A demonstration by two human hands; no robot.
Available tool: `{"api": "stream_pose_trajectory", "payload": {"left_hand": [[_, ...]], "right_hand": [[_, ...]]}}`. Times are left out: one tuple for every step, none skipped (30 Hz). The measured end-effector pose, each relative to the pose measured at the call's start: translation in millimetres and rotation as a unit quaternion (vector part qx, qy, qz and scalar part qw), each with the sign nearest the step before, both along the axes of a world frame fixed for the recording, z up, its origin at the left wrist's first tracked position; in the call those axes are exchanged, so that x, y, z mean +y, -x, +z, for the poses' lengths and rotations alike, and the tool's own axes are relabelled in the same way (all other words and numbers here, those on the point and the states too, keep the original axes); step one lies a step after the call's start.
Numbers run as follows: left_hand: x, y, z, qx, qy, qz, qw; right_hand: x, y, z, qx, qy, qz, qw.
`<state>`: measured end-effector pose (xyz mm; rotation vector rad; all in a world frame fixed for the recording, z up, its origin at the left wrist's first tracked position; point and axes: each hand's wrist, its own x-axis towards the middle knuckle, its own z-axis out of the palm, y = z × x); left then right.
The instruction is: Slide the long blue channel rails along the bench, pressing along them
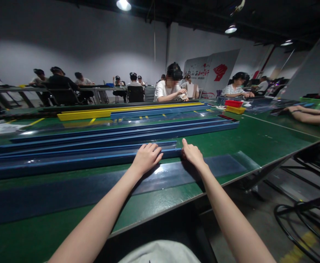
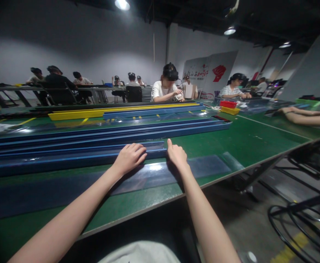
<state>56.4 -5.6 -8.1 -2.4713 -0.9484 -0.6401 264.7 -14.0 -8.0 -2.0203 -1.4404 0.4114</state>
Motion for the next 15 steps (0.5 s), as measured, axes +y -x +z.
{"api": "stream_pose_trajectory", "payload": {"left_hand": [[0, 0, 1.1, 0.004, 0.003, 0.0, 1.0], [-1, 1, 2.1, 0.006, 0.005, 0.0, 1.0], [-1, 1, 2.9, 0.007, 0.007, 0.0, 1.0], [-1, 1, 3.5, 0.008, 0.008, -0.001, 1.0], [-1, 1, 3.8, 0.009, 0.008, -0.001, 1.0], [-1, 2, 4.0, 0.01, 0.008, -0.001, 1.0], [-1, 2, 3.9, 0.012, 0.009, 0.0, 1.0], [-1, 2, 3.7, 0.015, 0.01, 0.001, 1.0], [-1, 2, 3.5, 0.018, 0.01, 0.002, 1.0], [0, 2, 3.3, 0.02, 0.01, 0.003, 1.0], [0, 2, 3.0, 0.022, 0.009, 0.003, 1.0], [0, 3, 2.9, 0.024, 0.008, 0.002, 1.0], [1, 3, 2.9, 0.026, 0.007, 0.002, 1.0], [1, 4, 3.0, 0.029, 0.006, 0.001, 1.0], [1, 4, 3.2, 0.031, 0.006, 0.002, 0.999]], "right_hand": [[2, -3, -1.6, 0.004, 0.002, 0.004, 1.0], [5, -5, -3.0, 0.009, -0.001, 0.013, 1.0], [7, -7, -4.2, 0.014, -0.007, 0.023, 1.0], [10, -8, -5.2, 0.02, -0.019, 0.032, 0.999], [13, -9, -5.9, 0.026, -0.03, 0.036, 0.999], [15, -9, -6.4, 0.031, -0.038, 0.036, 0.998], [18, -9, -6.6, 0.038, -0.043, 0.033, 0.998], [20, -8, -6.5, 0.045, -0.041, 0.029, 0.998], [21, -7, -6.2, 0.053, -0.036, 0.023, 0.998], [23, -6, -5.6, 0.06, -0.028, 0.019, 0.998], [23, -6, -4.8, 0.065, -0.02, 0.015, 0.998], [24, -5, -3.7, 0.068, -0.014, 0.013, 0.998], [24, -5, -2.6, 0.068, -0.012, 0.013, 0.998], [23, -4, -1.4, 0.068, -0.012, 0.015, 0.997], [23, -4, -0.2, 0.068, -0.014, 0.017, 0.997]]}}
